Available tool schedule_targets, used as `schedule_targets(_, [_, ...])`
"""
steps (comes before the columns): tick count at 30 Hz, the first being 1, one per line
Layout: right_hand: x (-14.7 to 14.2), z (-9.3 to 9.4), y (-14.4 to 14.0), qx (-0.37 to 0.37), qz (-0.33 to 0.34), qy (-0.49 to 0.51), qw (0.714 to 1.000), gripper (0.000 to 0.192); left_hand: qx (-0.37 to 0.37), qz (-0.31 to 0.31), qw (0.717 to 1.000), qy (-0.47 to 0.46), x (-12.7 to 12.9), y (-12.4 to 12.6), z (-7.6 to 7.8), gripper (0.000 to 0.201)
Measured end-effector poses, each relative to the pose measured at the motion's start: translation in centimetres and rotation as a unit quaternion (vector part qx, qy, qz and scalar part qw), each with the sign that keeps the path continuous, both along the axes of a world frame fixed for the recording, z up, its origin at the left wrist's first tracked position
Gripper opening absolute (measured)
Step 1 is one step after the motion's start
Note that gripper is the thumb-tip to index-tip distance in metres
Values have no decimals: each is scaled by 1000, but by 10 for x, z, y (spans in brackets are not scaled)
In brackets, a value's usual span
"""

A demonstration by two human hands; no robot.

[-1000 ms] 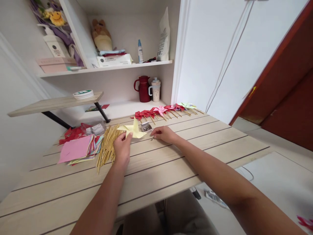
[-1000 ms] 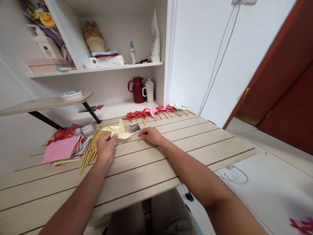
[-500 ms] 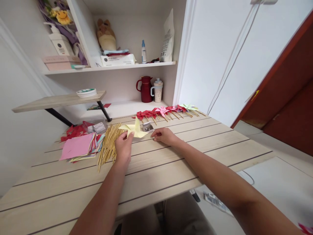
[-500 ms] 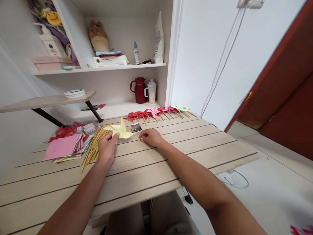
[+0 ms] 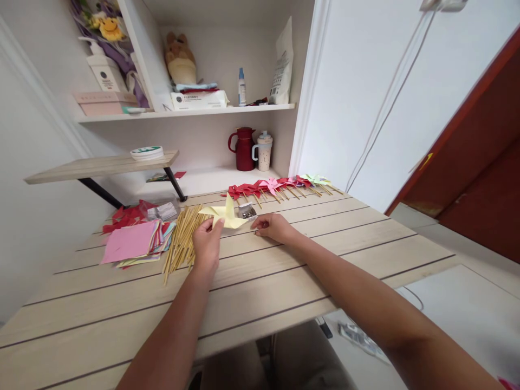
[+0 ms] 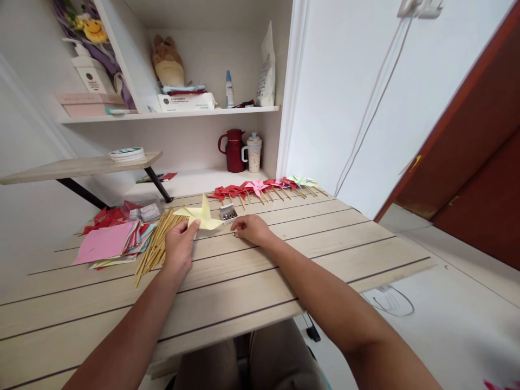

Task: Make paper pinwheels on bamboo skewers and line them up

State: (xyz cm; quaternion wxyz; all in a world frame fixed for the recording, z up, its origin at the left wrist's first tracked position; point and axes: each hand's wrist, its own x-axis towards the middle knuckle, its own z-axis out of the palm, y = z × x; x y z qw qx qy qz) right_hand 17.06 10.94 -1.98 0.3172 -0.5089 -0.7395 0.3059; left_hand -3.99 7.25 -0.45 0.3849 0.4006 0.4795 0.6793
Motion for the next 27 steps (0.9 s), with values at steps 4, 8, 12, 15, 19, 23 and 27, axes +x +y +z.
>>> schedule_targets(4, [-1, -2, 0, -1, 1, 3, 1000, 16, 0, 4, 1000, 4, 0, 0, -1, 19])
schedule_targets(8, [-1, -3, 1, -3, 3, 6, 1000, 14, 0, 6, 1000, 9, 0, -1, -2, 18])
schedule_targets(12, [-1, -3, 1, -7, 1, 9, 1000, 12, -1, 7, 1000, 12, 0, 0, -3, 18])
schedule_targets(15, [-1, -4, 1, -8, 0, 12, 1000, 11, -3, 8, 1000, 15, -1, 1, -3, 18])
schedule_targets(19, [-2, -4, 1, -10, -1, 18, 1000, 10, -7, 6, 1000, 20, -1, 1, -4, 21])
schedule_targets(23, [-1, -6, 2, -9, 0, 24, 1000, 8, -8, 6, 1000, 23, -1, 2, -5, 21])
schedule_targets(27, [0, -7, 3, -9, 1, 30, 1000, 6, -7, 7, 1000, 25, -2, 2, -5, 21])
